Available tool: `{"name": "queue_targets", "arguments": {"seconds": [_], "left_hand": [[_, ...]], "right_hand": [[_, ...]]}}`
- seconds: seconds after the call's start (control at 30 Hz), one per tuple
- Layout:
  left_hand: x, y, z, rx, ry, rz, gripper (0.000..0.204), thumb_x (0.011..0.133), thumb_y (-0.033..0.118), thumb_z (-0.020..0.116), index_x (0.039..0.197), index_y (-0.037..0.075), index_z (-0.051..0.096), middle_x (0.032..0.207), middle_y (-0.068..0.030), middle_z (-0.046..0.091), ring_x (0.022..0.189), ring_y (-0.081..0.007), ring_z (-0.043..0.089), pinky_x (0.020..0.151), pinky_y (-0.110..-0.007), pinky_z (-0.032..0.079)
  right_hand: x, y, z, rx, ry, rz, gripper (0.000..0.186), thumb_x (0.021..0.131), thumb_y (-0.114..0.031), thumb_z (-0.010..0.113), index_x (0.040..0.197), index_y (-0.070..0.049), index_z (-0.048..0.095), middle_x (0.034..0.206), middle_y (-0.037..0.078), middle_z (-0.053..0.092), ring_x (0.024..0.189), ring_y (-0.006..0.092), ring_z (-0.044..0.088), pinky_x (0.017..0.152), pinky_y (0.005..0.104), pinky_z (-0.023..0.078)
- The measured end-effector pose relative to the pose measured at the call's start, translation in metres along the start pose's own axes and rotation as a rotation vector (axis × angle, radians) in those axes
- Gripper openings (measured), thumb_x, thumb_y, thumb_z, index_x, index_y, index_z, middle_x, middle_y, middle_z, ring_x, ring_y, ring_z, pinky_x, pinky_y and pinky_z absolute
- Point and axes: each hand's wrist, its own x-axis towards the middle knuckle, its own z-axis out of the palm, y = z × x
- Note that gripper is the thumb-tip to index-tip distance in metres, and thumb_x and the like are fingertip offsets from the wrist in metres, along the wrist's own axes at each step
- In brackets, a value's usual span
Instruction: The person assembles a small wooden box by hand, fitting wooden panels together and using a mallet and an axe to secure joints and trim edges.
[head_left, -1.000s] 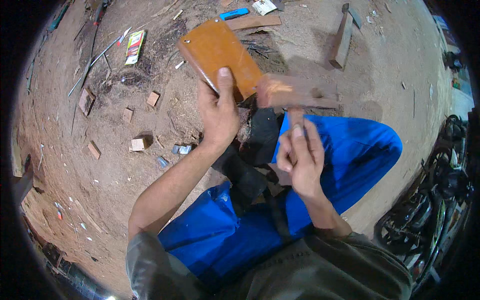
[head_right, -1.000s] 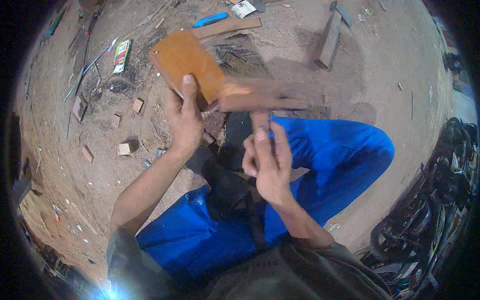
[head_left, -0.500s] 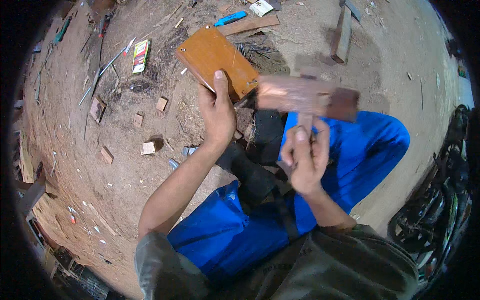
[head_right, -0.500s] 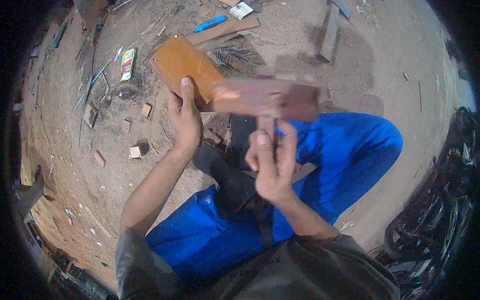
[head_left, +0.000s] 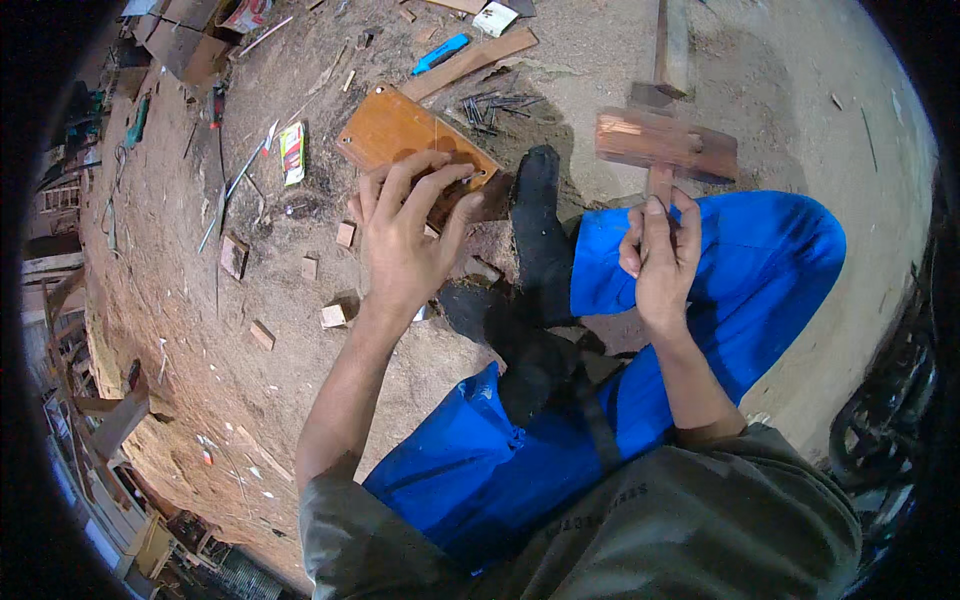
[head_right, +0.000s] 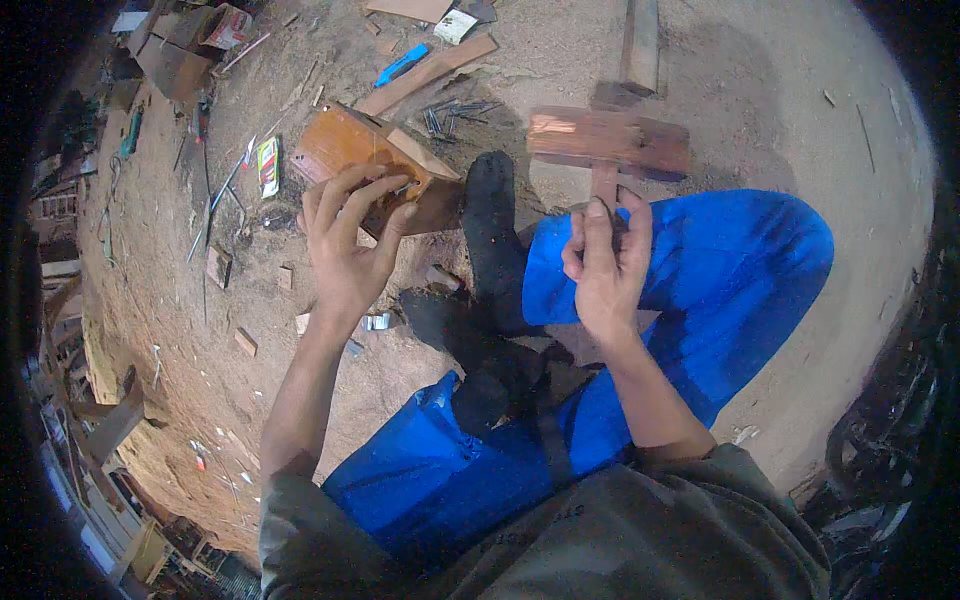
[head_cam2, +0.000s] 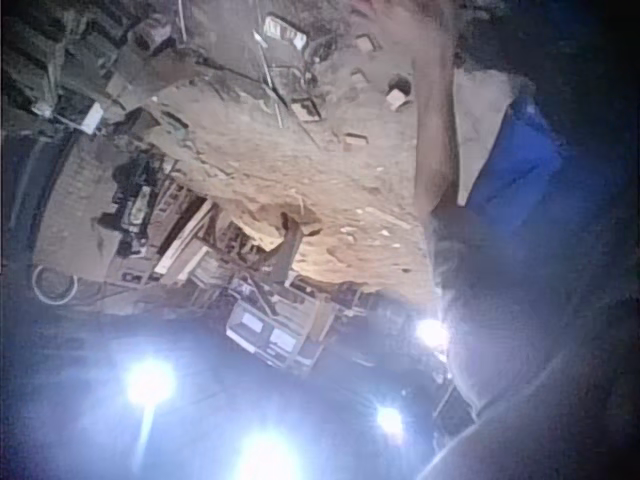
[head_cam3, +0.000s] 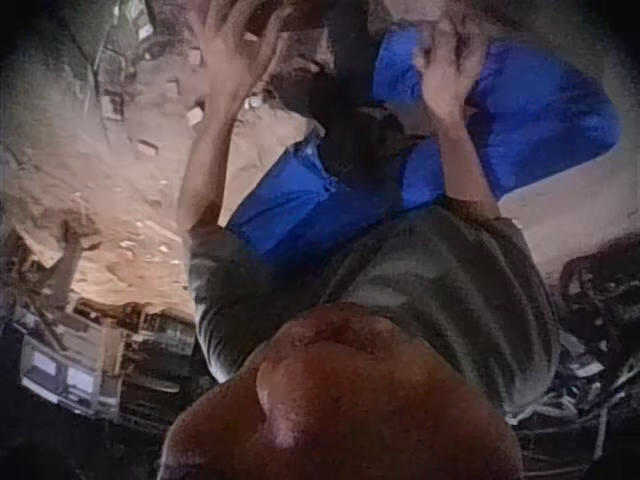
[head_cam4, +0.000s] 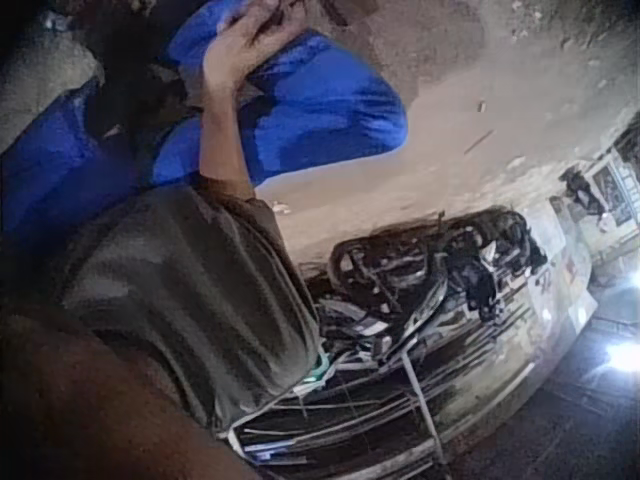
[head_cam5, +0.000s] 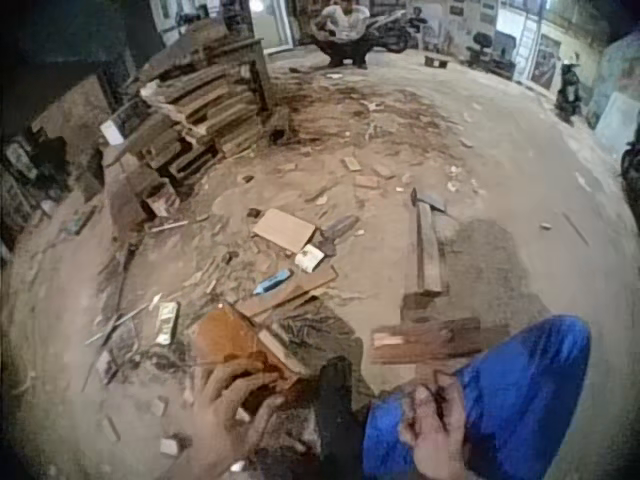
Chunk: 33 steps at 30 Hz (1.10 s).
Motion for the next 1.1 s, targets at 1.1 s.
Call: {"name": "queue_targets", "arguments": {"seconds": [1.1], "left_hand": [[0.025, 0.037, 0.0, -0.927, -0.134, -0.606, 0.032, 0.089, 0.003, 0.078, 0.12, -0.002, 0.07, 0.096, -0.0069, 0.074, 0.087, -0.0112, 0.068, 0.08, -0.027, 0.056]], "right_hand": [[-0.005, -0.003, 0.008, -0.004, -0.162, 0.017, 0.022, 0.105, -0.013, 0.055, 0.122, -0.004, 0.044, 0.076, 0.003, 0.055, 0.058, 0.0053, 0.045, 0.047, 0.023, 0.036]]}}
